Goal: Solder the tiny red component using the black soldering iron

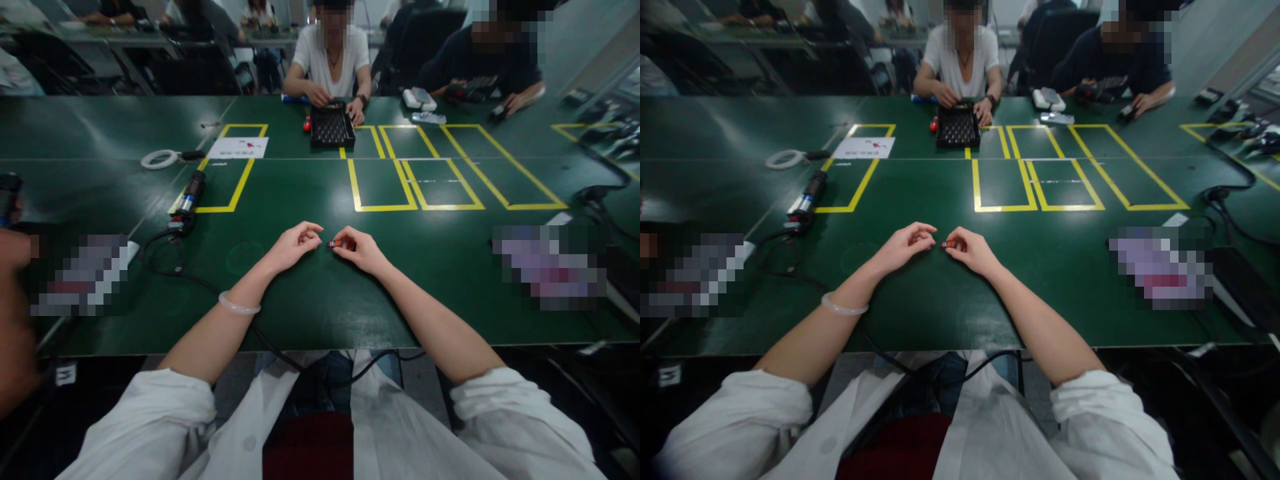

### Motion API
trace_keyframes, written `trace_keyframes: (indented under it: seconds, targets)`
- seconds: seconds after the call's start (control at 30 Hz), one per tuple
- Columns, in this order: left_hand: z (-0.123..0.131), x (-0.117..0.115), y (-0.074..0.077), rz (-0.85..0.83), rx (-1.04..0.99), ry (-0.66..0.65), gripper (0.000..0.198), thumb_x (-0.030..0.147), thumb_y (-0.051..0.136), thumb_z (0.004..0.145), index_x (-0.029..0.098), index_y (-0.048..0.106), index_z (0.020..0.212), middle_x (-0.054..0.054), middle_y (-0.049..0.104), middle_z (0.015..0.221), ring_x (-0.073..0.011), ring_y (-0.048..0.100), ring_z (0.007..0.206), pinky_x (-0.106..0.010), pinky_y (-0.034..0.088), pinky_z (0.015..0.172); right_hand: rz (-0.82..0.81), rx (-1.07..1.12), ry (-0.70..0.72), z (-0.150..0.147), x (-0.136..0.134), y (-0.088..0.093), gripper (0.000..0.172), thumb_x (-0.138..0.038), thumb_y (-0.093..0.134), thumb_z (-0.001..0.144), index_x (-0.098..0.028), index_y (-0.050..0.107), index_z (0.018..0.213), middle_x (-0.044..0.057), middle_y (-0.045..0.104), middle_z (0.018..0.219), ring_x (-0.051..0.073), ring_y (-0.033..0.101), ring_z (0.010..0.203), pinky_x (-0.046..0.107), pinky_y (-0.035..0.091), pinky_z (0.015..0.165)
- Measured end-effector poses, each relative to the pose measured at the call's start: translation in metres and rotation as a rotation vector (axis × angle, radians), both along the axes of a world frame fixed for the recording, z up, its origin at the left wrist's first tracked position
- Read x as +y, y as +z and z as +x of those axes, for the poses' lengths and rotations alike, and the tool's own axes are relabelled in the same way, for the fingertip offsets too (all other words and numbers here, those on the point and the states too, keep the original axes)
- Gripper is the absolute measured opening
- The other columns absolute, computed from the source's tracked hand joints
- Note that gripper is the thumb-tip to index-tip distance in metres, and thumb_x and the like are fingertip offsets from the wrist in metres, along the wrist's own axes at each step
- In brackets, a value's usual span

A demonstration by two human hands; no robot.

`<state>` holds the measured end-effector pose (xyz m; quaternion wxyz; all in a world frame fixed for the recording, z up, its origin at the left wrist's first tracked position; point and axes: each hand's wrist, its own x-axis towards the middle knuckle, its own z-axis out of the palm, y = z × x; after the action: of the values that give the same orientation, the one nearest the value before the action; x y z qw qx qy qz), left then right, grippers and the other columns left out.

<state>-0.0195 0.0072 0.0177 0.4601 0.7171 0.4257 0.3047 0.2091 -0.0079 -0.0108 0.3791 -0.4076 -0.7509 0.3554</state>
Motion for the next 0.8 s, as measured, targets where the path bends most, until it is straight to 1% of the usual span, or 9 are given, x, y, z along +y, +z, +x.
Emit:
trace_keyframes:
  seconds: [0.13,0.23,0.3,0.37,0.43,0.5,0.57,0.67,0.8]
  targets:
    - [-0.036,0.015,0.008,0.098,0.105,0.119,0.044,0.042,0.060,0.086,0.013,0.060,0.119,-0.012,0.066,0.109,-0.0205,0.063,0.097,-0.036,0.048,0.091,-0.029,0.002,0.014,0.000,0.000,-0.001,0.018,-0.030,0.067,0.082,-0.019,0.061,0.094,-0.001,0.059,0.074,0.012,0.052,0.063,0.026,0.043,0.063]
    - [-0.083,0.032,0.014,0.277,0.397,0.303,0.044,0.038,0.061,0.086,0.013,0.060,0.123,-0.014,0.059,0.126,-0.0255,0.057,0.112,-0.042,0.041,0.103,-0.051,0.006,0.020,0.000,0.000,-0.001,0.018,-0.030,0.067,0.082,-0.018,0.060,0.094,-0.002,0.058,0.074,0.012,0.052,0.063,0.027,0.043,0.063]
    - [-0.122,0.043,0.018,0.388,0.624,0.464,0.050,0.032,0.064,0.085,0.009,0.056,0.128,-0.017,0.053,0.136,-0.0310,0.047,0.125,-0.047,0.031,0.112,-0.061,0.017,0.022,0.000,-0.001,-0.001,0.018,-0.030,0.067,0.082,-0.018,0.060,0.094,-0.002,0.058,0.073,0.012,0.052,0.063,0.026,0.043,0.063]
    - [-0.161,0.052,0.023,0.389,0.837,0.630,0.063,0.033,0.068,0.083,0.007,0.047,0.136,-0.019,0.043,0.148,-0.0349,0.039,0.132,-0.050,0.030,0.112,-0.063,0.029,0.025,-0.001,-0.001,-0.001,0.018,-0.029,0.067,0.082,-0.018,0.060,0.094,-0.002,0.059,0.073,0.012,0.052,0.063,0.026,0.043,0.063]
    - [-0.197,0.059,0.027,0.252,1.030,0.742,0.075,0.043,0.070,0.082,0.006,0.041,0.140,-0.021,0.039,0.151,-0.0367,0.040,0.129,-0.051,0.035,0.106,-0.065,0.036,0.027,-0.001,-0.001,-0.001,0.018,-0.029,0.067,0.082,-0.018,0.060,0.094,-0.002,0.059,0.073,0.012,0.052,0.062,0.026,0.043,0.063]
    - [-0.225,0.063,0.028,0.068,1.155,0.739,0.075,0.047,0.066,0.084,0.006,0.040,0.141,-0.022,0.044,0.146,-0.0346,0.047,0.121,-0.045,0.040,0.099,-0.067,0.036,0.027,-0.001,-0.001,-0.001,0.018,-0.029,0.067,0.082,-0.018,0.060,0.094,-0.002,0.059,0.073,0.012,0.052,0.062,0.026,0.043,0.063]
    - [-0.244,0.067,0.027,-0.034,1.211,0.677,0.070,0.046,0.062,0.088,0.008,0.039,0.143,-0.019,0.051,0.139,-0.0298,0.053,0.113,-0.037,0.043,0.093,-0.068,0.036,0.027,0.000,0.000,-0.001,0.018,-0.029,0.067,0.082,-0.018,0.060,0.094,-0.001,0.060,0.074,0.011,0.052,0.063,0.026,0.043,0.063]
    - [-0.255,0.070,0.023,0.012,1.272,0.609,0.069,0.044,0.064,0.088,0.011,0.040,0.143,-0.014,0.056,0.132,-0.0228,0.055,0.105,-0.027,0.043,0.088,-0.072,0.037,0.031,-0.001,0.000,-0.002,0.018,-0.030,0.067,0.082,-0.018,0.060,0.094,-0.001,0.060,0.075,0.011,0.052,0.063,0.026,0.044,0.063]
    - [-0.244,0.068,0.024,0.067,1.361,0.606,0.062,0.045,0.068,0.086,0.012,0.049,0.135,-0.008,0.060,0.120,-0.0175,0.053,0.097,-0.022,0.042,0.086,-0.080,0.031,0.035,-0.001,-0.001,-0.001,0.019,-0.030,0.067,0.082,-0.017,0.061,0.094,-0.001,0.060,0.073,0.011,0.052,0.062,0.025,0.043,0.062]
